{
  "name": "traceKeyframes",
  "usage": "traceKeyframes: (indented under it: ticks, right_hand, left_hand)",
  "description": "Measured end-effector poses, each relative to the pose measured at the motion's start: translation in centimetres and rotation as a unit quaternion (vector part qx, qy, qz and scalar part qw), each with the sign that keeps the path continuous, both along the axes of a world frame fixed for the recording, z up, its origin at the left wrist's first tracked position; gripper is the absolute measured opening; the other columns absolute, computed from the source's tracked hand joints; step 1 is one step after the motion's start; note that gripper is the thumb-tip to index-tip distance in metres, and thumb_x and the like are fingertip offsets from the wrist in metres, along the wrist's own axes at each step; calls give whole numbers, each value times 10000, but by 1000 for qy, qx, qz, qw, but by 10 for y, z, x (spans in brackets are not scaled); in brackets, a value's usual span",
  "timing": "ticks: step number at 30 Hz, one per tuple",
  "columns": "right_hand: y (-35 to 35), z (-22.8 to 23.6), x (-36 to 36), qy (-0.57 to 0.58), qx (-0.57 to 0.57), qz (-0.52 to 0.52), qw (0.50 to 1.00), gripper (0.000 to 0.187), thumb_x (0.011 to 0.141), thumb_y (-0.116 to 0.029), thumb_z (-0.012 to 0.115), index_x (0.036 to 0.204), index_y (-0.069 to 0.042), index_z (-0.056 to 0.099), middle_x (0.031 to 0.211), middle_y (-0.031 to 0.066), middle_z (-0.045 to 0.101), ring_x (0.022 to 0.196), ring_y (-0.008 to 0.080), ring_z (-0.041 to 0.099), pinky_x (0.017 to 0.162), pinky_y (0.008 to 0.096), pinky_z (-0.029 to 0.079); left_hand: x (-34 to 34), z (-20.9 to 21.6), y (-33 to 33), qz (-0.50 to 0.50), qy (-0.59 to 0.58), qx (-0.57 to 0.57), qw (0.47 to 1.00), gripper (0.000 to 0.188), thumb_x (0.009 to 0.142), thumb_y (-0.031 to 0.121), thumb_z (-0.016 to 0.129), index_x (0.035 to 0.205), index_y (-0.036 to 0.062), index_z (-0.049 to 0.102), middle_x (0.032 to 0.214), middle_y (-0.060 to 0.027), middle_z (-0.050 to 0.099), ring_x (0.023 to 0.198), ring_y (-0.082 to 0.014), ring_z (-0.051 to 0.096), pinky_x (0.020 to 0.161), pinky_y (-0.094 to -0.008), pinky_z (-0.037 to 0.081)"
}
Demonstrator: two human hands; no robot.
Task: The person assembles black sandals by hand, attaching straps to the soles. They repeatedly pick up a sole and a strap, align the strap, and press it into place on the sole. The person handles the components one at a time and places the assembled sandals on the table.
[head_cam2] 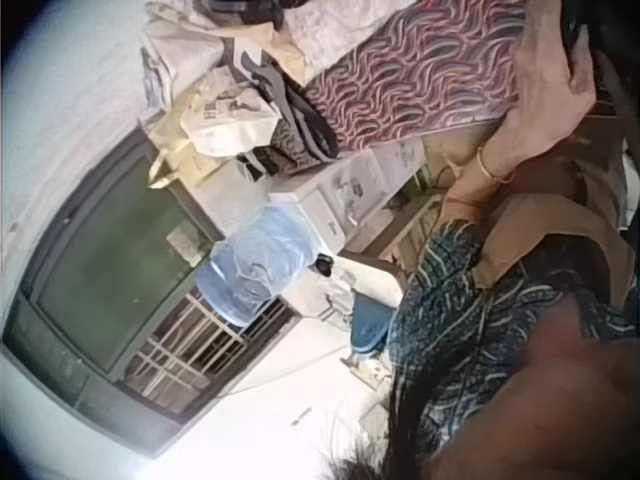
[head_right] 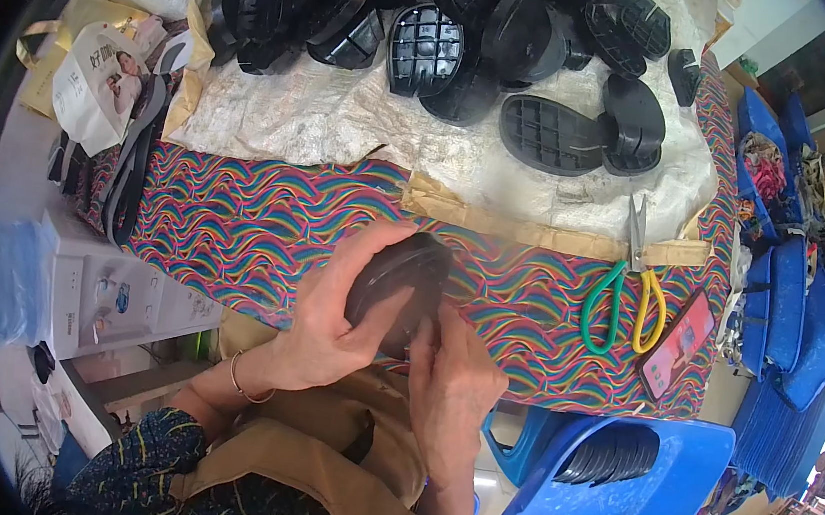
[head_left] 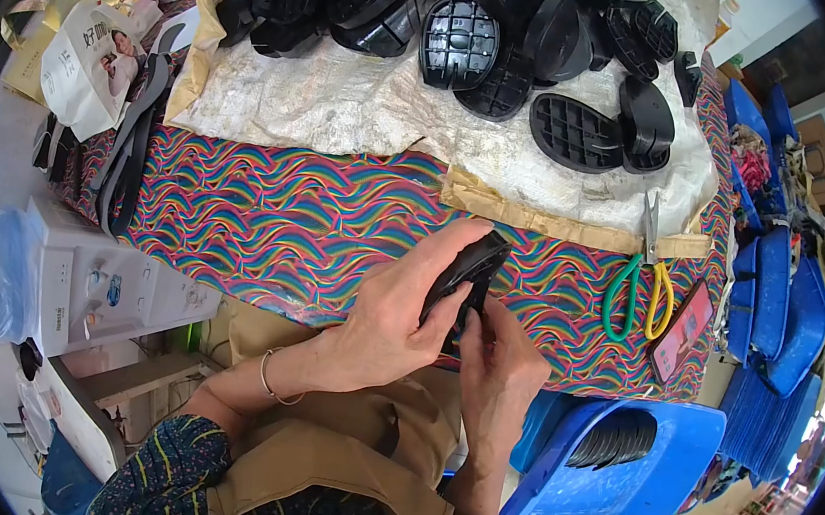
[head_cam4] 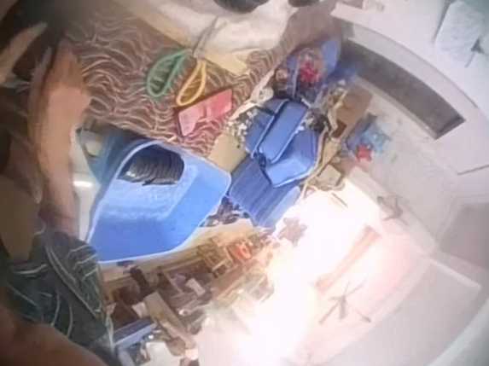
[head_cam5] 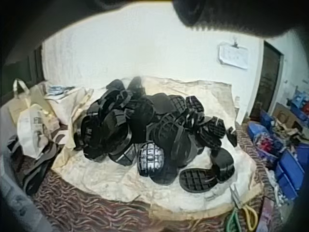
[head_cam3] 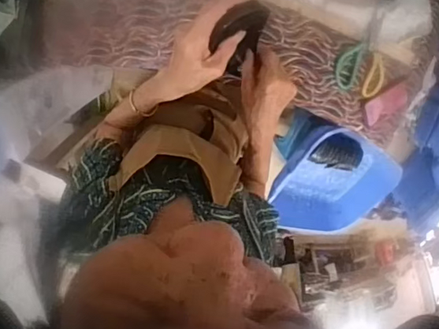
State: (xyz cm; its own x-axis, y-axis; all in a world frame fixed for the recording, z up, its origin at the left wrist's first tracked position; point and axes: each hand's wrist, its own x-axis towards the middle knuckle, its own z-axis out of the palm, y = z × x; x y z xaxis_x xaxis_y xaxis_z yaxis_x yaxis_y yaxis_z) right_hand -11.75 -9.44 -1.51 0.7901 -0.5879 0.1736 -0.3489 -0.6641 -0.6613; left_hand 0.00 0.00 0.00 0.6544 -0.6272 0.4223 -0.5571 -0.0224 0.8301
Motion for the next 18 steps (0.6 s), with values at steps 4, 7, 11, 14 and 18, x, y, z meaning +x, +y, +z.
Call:
traceKeyframes:
  ticks: [4,7,11,14,18]
  right_hand:
    - [3,5,8,29,-79,-5,996,137,814,-13,678,945,-24,639,685,131,637,568,251,643,515,358,482]
    - [1,2,13,32,-97,-26,994,100,793,14,668,871,-29,622,652,118,617,537,245,623,498,361,469]
    - [0,-6,11,-12,-37,-63,997,102,793,33,649,880,-14,624,638,97,633,517,193,625,486,327,474]
    - [-3,-17,1,-79,187,-121,972,65,854,22,616,917,23,631,660,70,656,533,130,624,482,269,476]
    - [-5,-7,-2,-109,412,-119,897,128,943,-11,542,989,48,645,716,45,658,587,78,610,517,209,469]
  left_hand:
    - [3,1,-2,-19,-23,17,999,512,832,-73,619,1321,-28,473,1231,-225,590,1044,-382,646,799,-382,555]
    - [1,-1,-3,-27,-32,26,999,512,834,-82,605,1324,-28,467,1227,-224,587,1014,-381,652,785,-390,555]
    - [1,2,-4,-18,-25,25,999,512,841,-91,591,1329,-14,457,1197,-218,588,1004,-363,662,793,-378,552]
    - [8,13,-4,-35,44,24,998,512,845,-86,596,1329,2,454,1171,-208,592,1013,-337,670,791,-353,549]
    - [8,7,1,-32,48,4,998,512,850,-78,599,1332,13,453,1180,-194,595,1007,-307,682,800,-341,549]
